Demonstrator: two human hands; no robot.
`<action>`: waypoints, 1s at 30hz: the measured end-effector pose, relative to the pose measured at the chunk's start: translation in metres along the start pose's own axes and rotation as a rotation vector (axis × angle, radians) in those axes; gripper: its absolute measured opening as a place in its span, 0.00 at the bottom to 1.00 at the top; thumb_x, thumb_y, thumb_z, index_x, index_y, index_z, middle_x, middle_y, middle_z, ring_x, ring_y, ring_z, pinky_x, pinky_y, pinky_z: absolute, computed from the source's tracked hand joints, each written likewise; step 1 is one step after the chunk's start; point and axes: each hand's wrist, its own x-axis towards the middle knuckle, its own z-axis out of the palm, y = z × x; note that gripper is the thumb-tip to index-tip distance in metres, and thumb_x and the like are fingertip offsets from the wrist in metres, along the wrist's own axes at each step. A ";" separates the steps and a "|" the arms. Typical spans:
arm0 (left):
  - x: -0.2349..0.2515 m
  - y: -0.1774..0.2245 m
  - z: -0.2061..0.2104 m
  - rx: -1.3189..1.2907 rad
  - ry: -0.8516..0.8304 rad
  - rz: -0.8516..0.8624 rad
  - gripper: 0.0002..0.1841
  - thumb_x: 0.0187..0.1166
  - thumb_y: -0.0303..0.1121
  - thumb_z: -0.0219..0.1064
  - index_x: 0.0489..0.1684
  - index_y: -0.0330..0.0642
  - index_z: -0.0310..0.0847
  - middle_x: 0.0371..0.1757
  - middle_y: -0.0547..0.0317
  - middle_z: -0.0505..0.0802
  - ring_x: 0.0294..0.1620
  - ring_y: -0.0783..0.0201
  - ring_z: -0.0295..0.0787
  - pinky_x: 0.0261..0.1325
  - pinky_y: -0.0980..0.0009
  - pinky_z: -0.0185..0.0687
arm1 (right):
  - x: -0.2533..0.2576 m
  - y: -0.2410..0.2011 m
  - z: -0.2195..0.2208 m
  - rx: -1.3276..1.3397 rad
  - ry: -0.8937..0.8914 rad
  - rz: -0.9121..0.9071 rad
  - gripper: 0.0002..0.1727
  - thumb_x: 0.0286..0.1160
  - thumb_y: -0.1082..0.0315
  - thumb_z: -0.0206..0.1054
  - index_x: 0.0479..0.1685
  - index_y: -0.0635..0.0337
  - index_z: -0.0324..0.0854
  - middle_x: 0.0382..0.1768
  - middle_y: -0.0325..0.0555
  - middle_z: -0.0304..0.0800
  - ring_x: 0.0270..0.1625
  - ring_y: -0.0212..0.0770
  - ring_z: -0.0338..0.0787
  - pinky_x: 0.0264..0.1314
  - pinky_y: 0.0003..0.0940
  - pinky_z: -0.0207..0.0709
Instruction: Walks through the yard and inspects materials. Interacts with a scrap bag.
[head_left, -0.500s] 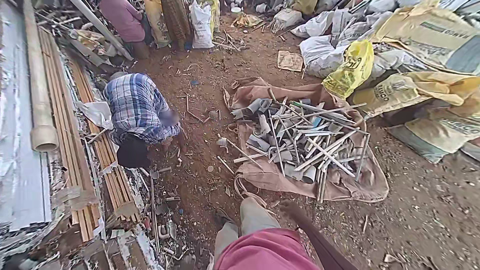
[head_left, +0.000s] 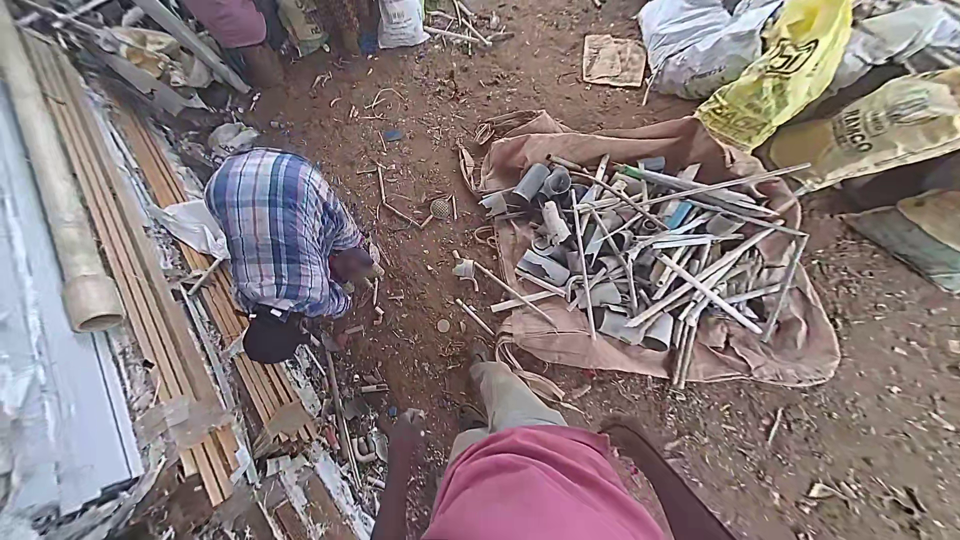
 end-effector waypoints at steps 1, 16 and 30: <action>0.008 0.004 -0.010 0.068 -0.013 0.009 0.23 0.95 0.42 0.52 0.76 0.36 0.78 0.73 0.35 0.85 0.77 0.40 0.80 0.82 0.41 0.68 | 0.001 -0.004 0.008 0.024 -0.010 0.001 0.18 0.85 0.69 0.66 0.67 0.70 0.81 0.58 0.68 0.88 0.56 0.58 0.90 0.61 0.55 0.82; 0.132 0.157 -0.181 0.085 0.006 0.010 0.22 0.95 0.40 0.53 0.75 0.31 0.78 0.72 0.31 0.85 0.76 0.38 0.80 0.81 0.43 0.68 | 0.064 -0.288 -0.012 0.263 0.045 -0.060 0.16 0.86 0.69 0.65 0.66 0.69 0.81 0.51 0.62 0.92 0.44 0.49 0.91 0.47 0.46 0.81; 0.253 0.399 -0.362 0.261 0.065 0.179 0.23 0.93 0.40 0.55 0.73 0.29 0.78 0.73 0.28 0.84 0.78 0.35 0.78 0.82 0.40 0.68 | 0.102 -0.457 -0.016 0.389 0.159 0.033 0.13 0.83 0.73 0.67 0.59 0.73 0.84 0.43 0.61 0.92 0.39 0.47 0.89 0.47 0.46 0.82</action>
